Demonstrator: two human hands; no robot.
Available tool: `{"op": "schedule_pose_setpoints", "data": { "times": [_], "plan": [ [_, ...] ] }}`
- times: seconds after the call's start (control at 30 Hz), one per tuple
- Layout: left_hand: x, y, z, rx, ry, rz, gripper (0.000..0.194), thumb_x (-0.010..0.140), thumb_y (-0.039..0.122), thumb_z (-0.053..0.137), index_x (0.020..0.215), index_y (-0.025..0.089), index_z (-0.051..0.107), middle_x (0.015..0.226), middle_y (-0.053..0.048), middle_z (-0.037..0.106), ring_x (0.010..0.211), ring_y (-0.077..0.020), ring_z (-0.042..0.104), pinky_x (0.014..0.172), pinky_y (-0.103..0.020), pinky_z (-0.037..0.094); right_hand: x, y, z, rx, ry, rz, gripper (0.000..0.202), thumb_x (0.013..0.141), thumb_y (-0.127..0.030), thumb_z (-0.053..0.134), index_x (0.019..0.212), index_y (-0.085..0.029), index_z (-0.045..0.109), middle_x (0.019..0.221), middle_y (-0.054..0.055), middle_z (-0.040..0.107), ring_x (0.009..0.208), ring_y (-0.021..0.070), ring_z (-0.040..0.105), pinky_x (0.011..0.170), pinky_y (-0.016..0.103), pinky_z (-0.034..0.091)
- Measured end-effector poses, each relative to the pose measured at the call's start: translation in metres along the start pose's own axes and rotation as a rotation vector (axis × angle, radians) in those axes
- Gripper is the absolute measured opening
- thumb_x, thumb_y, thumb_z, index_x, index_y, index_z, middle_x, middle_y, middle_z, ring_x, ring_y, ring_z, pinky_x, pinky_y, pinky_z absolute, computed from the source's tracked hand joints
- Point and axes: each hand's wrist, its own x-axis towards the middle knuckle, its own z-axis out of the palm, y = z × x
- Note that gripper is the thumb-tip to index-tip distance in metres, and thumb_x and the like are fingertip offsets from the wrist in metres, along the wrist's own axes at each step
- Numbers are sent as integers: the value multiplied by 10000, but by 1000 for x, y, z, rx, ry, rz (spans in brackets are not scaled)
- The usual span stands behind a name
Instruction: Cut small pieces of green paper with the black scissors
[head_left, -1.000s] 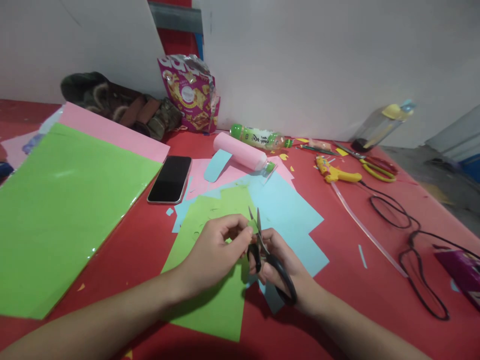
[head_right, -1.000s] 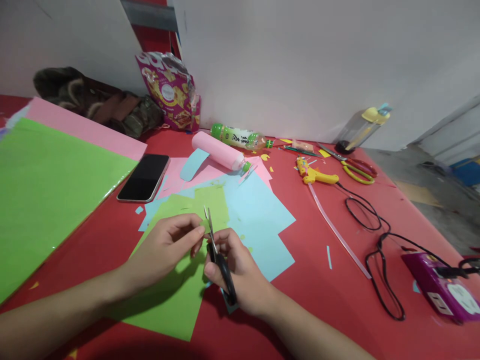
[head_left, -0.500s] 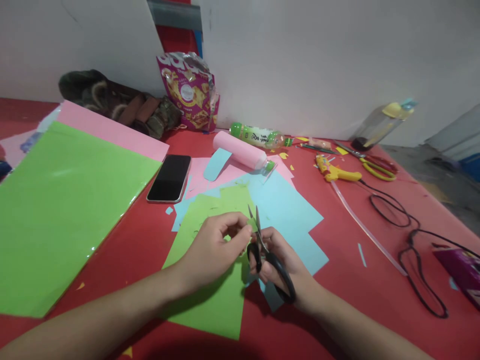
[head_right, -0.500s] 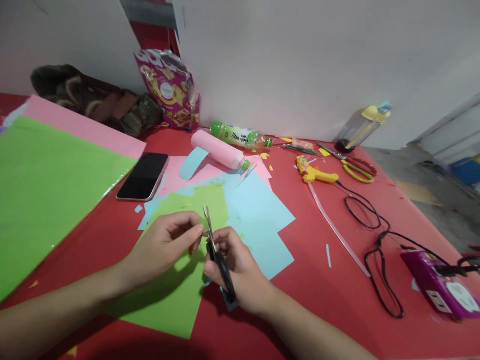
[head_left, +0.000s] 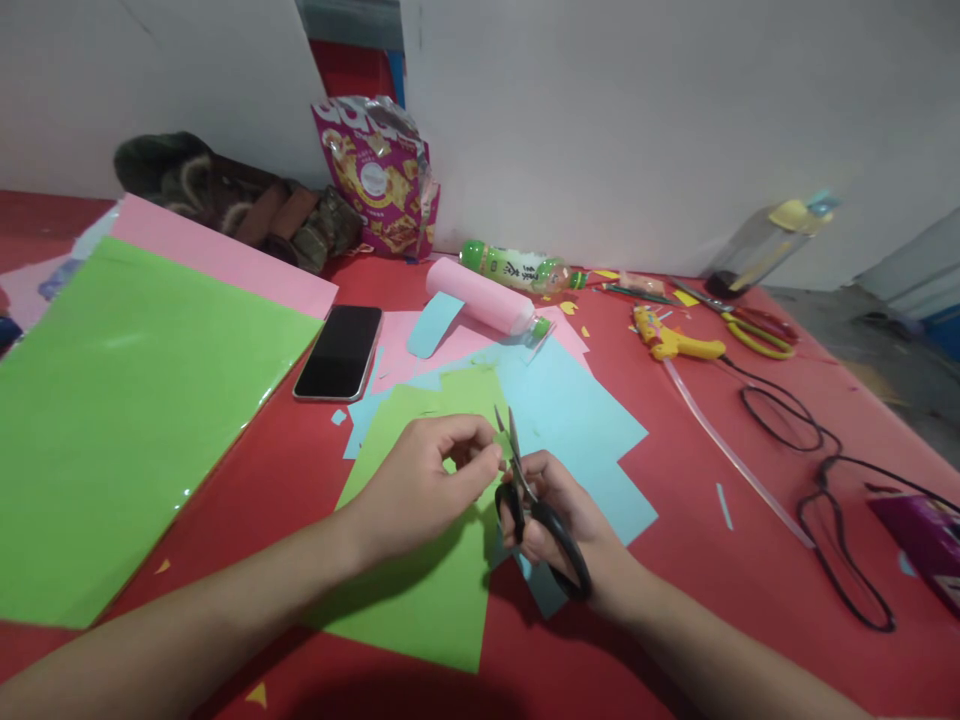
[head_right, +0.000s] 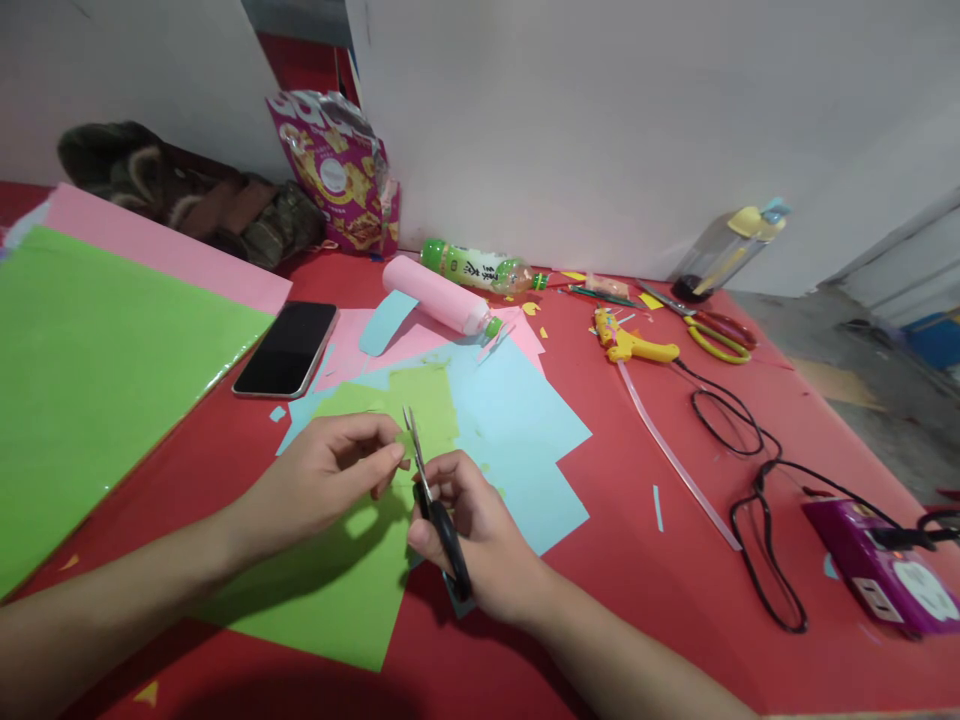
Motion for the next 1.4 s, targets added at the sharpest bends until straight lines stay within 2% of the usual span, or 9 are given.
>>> {"op": "schedule_pose_setpoints", "data": {
  "times": [0.3, 0.5, 0.8, 1.07, 1.4],
  "plan": [
    [2, 2, -10, 108, -65, -26, 190, 734, 195, 419, 547, 162, 409, 495, 52, 370, 482, -77, 364, 456, -176, 303, -1, -3, 0, -36, -2, 11, 417, 669, -528, 574, 844, -213, 364, 675, -38, 404, 570, 90, 382, 518, 242, 303],
    [4, 1, -16, 204, -99, -4, 173, 729, 217, 418, 572, 159, 462, 529, 31, 432, 526, -95, 416, 478, -178, 327, 0, -5, 1, -47, 10, 47, 430, 639, -537, 596, 825, -217, 376, 670, -40, 399, 576, 96, 384, 539, 260, 324],
    [6, 5, -24, 247, -164, -21, 177, 674, 169, 421, 499, 166, 393, 482, 48, 343, 477, -81, 337, 444, -172, 270, 0, -1, 1, -21, 10, 98, 450, 612, -527, 624, 823, -206, 388, 652, -54, 377, 533, 72, 344, 494, 238, 272],
    [8, 7, -28, 176, -227, -112, 169, 662, 175, 422, 494, 165, 403, 439, 58, 330, 427, -72, 322, 403, -168, 241, 0, 0, 0, -66, 28, 95, 445, 611, -519, 628, 823, -196, 405, 639, -57, 393, 522, 65, 354, 483, 232, 268],
    [10, 5, -31, 128, -300, -197, 180, 683, 224, 436, 517, 158, 421, 446, 57, 404, 428, -67, 371, 416, -160, 270, 4, 4, 2, -128, 147, 100, 454, 563, -500, 668, 795, -203, 415, 620, -64, 401, 490, 57, 353, 438, 207, 277]
  ]
}}
